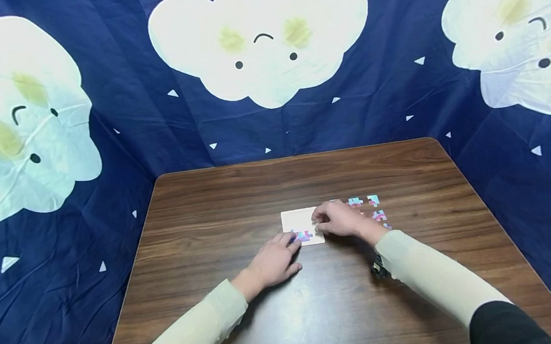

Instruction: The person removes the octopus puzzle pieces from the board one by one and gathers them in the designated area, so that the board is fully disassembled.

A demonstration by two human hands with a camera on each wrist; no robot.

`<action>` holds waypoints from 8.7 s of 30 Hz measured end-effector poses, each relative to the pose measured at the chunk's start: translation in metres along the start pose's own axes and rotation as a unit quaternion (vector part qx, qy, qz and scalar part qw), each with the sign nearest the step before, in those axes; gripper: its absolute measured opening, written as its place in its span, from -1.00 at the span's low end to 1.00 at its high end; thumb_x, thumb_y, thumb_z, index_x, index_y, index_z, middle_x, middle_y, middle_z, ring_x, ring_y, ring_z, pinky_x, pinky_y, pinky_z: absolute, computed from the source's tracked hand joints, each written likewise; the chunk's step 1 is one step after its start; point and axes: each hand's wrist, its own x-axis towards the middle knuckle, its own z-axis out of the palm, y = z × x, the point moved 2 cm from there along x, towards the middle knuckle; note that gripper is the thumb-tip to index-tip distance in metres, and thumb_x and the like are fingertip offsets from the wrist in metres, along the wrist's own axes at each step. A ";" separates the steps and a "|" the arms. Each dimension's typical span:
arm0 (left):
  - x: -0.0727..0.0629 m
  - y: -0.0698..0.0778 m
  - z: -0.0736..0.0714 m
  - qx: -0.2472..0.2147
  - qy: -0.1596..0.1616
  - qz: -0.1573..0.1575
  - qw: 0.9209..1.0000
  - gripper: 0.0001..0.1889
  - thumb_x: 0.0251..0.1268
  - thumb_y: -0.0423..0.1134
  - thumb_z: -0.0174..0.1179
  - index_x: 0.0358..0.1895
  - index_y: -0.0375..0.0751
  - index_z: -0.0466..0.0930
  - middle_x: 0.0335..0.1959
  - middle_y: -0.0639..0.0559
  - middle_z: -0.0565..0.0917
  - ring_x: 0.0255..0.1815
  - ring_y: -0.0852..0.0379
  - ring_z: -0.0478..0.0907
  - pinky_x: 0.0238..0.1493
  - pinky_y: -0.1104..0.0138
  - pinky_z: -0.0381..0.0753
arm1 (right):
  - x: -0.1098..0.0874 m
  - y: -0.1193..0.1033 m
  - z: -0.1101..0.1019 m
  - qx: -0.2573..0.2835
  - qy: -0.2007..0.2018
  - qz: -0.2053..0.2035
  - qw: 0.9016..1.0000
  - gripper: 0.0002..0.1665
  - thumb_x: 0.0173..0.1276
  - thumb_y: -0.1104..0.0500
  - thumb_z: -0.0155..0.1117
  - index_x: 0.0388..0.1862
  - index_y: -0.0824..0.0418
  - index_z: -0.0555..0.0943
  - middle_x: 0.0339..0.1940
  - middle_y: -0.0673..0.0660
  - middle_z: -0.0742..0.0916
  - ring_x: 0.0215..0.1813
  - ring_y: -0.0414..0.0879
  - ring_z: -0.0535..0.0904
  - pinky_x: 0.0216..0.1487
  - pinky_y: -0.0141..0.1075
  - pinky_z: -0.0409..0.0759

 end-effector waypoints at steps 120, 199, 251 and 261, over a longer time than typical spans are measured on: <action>-0.004 -0.003 0.002 -0.038 0.035 -0.013 0.999 -0.31 0.33 0.16 0.31 0.36 -0.24 0.53 0.39 -0.18 0.48 0.44 -0.12 0.42 0.43 0.08 0.46 | -0.064 0.067 -0.041 0.093 0.025 0.064 0.993 -0.95 0.39 0.18 0.42 -0.24 0.14 0.78 -0.41 -0.08 0.78 -0.36 -0.26 0.59 -0.24 -0.34 0.55; -0.008 -0.008 -0.001 -0.037 -0.009 -0.034 0.999 -0.36 0.41 0.13 0.22 0.46 -0.07 0.46 0.49 -0.12 0.44 0.47 -0.19 0.40 0.39 -0.11 0.46 | -0.052 0.057 -0.054 0.023 0.025 0.052 0.998 -0.88 0.32 0.12 0.48 -0.20 0.10 0.83 -0.32 -0.12 0.83 -0.34 -0.28 0.63 -0.14 -0.18 0.60; -0.020 -0.016 -0.006 -0.054 -0.040 -0.019 0.998 -0.38 0.46 0.15 0.17 0.53 0.15 0.39 0.58 -0.36 0.23 0.60 -0.31 0.19 0.48 -0.18 0.32 | 0.033 -0.029 0.028 0.005 -0.064 -0.034 0.997 -0.73 0.23 0.09 0.55 -0.12 0.13 0.79 -0.29 -0.03 0.75 -0.21 -0.21 0.61 -0.09 -0.31 0.60; -0.022 -0.016 -0.005 -0.068 -0.055 -0.021 0.996 -0.39 0.46 0.16 0.16 0.54 0.22 0.38 0.61 -0.33 0.19 0.62 -0.30 0.15 0.45 -0.24 0.32 | 0.034 -0.031 0.034 -0.021 -0.062 -0.040 0.997 -0.68 0.20 0.07 0.56 -0.07 0.12 0.77 -0.35 -0.02 0.69 -0.26 -0.16 0.57 -0.14 -0.27 0.53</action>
